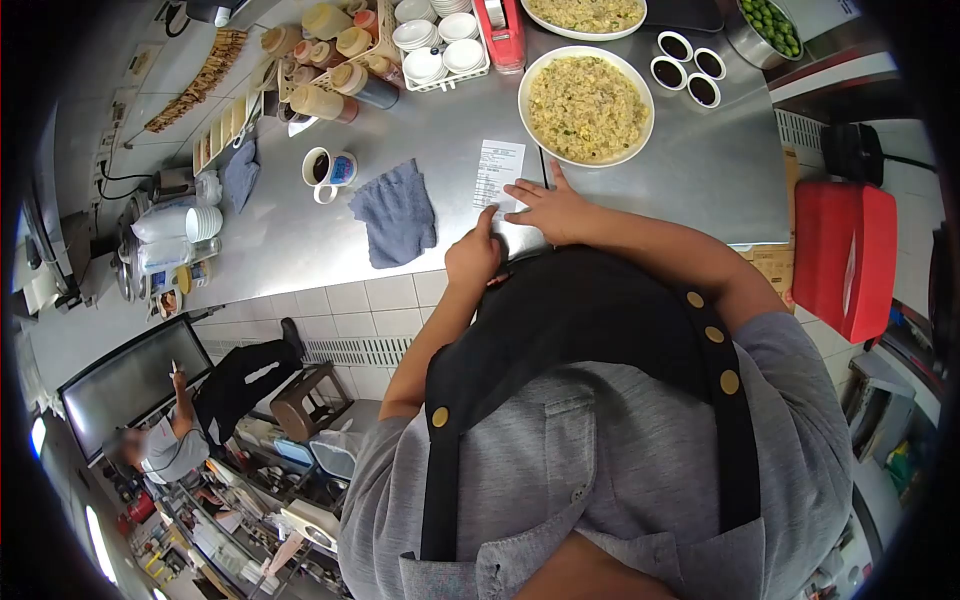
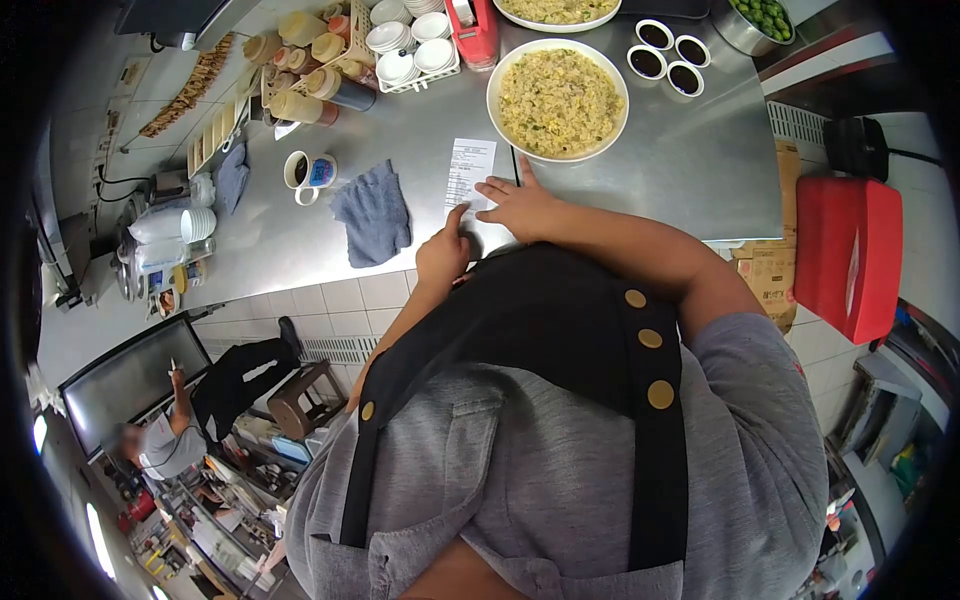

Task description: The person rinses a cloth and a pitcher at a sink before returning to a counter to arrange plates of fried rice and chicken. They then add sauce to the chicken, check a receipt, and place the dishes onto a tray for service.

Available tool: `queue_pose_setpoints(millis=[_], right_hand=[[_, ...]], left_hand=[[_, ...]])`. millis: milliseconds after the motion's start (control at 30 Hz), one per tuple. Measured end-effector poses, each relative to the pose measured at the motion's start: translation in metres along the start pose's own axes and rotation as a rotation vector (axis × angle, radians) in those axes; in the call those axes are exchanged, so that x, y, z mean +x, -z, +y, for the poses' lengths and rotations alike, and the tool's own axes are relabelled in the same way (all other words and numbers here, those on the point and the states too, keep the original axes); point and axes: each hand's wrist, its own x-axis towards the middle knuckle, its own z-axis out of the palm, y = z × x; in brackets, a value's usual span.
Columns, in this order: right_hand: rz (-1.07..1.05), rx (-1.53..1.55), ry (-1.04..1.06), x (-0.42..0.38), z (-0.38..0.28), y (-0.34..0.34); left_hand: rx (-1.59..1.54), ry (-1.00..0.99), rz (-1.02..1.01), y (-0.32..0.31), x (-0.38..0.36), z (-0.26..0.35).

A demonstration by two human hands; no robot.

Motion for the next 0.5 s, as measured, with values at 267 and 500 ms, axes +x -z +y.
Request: queue_pose_setpoints(millis=[267, 500], right_hand=[[-0.002, -0.009, -0.004, 0.002, -0.001, 0.001], [0.007, -0.003, -0.007, 0.001, -0.002, 0.002]], left_hand=[[0.074, -0.047, -0.012, 0.000, 0.002, -0.001], [0.012, 0.261, 0.116, 0.026, 0.017, -0.060]])
